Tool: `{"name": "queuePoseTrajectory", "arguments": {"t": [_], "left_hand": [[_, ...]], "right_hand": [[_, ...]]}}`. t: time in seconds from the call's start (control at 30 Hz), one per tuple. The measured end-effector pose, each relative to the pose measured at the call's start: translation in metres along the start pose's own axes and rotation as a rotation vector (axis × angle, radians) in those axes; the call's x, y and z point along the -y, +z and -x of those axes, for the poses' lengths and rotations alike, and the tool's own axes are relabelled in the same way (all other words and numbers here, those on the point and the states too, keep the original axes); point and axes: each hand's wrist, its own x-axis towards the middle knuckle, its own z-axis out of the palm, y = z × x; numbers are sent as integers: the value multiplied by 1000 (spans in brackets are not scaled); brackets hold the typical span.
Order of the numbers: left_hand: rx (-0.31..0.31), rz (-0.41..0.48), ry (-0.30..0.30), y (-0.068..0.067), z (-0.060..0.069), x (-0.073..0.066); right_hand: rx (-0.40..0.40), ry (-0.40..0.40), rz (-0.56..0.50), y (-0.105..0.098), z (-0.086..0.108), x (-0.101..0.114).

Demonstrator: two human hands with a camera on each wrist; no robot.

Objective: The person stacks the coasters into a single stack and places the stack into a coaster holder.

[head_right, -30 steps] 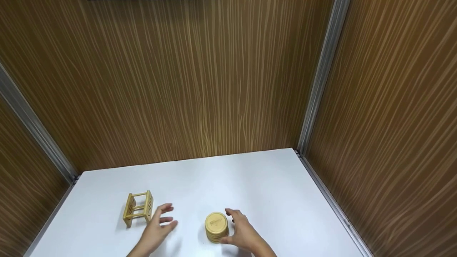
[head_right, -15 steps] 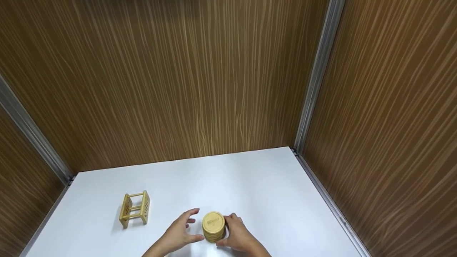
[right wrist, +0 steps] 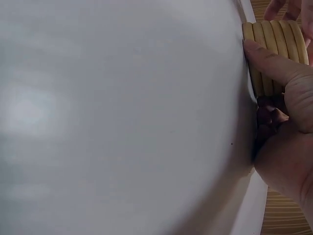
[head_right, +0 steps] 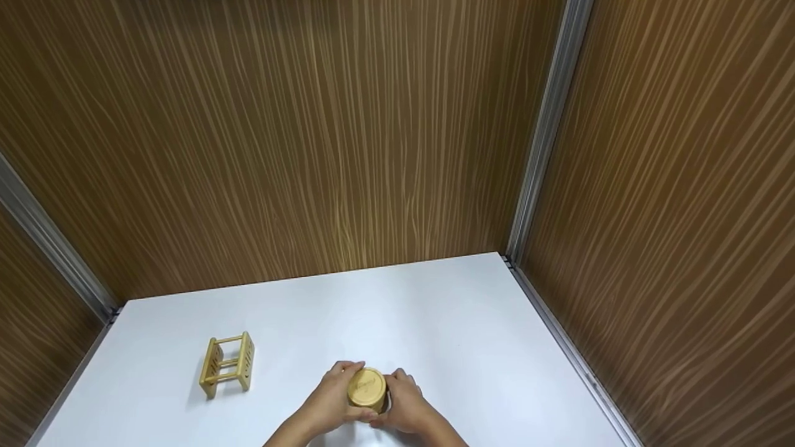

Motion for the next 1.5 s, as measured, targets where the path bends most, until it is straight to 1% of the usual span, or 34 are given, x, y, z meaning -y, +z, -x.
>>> {"name": "queuePoseTrajectory", "arguments": {"t": [0.1, 0.2, 0.3, 0.47, 0.6, 0.77, 0.93, 1.03, 1.13, 1.33, 1.5], "left_hand": [[-14, -27, -27, 2, -3, -1], [-28, -23, -51, 3, -5, -2], [-38, 11, -55, 3, -4, -2], [-28, 69, -59, 5, -4, -1], [-21, 106, -57, 5, -3, 1], [-4, 162, -59, 5, 2, 6], [-11, 228, -31, 3, 6, 16], [-20, 285, -9, 2, 8, 23], [-24, 324, -5, 1, 9, 29], [-20, 382, -18, -1, 9, 36], [-22, 411, -36, -1, 9, 38]], "right_hand": [[-2, 9, -14, 1, -1, 2], [-8, 13, -25, 1, -2, 3], [-19, 1, -17, 1, -3, 3], [-36, -40, 22, 2, -1, 0], [-31, -53, 24, 2, 1, -1], [-10, -45, 29, 0, 2, 1], [-4, -14, 26, -1, 1, 4], [1, -16, -17, -1, 1, 5], [10, -25, -74, -1, 0, 6], [42, -57, -207, 0, -2, 5], [51, -51, -227, 0, -5, 5]]}}
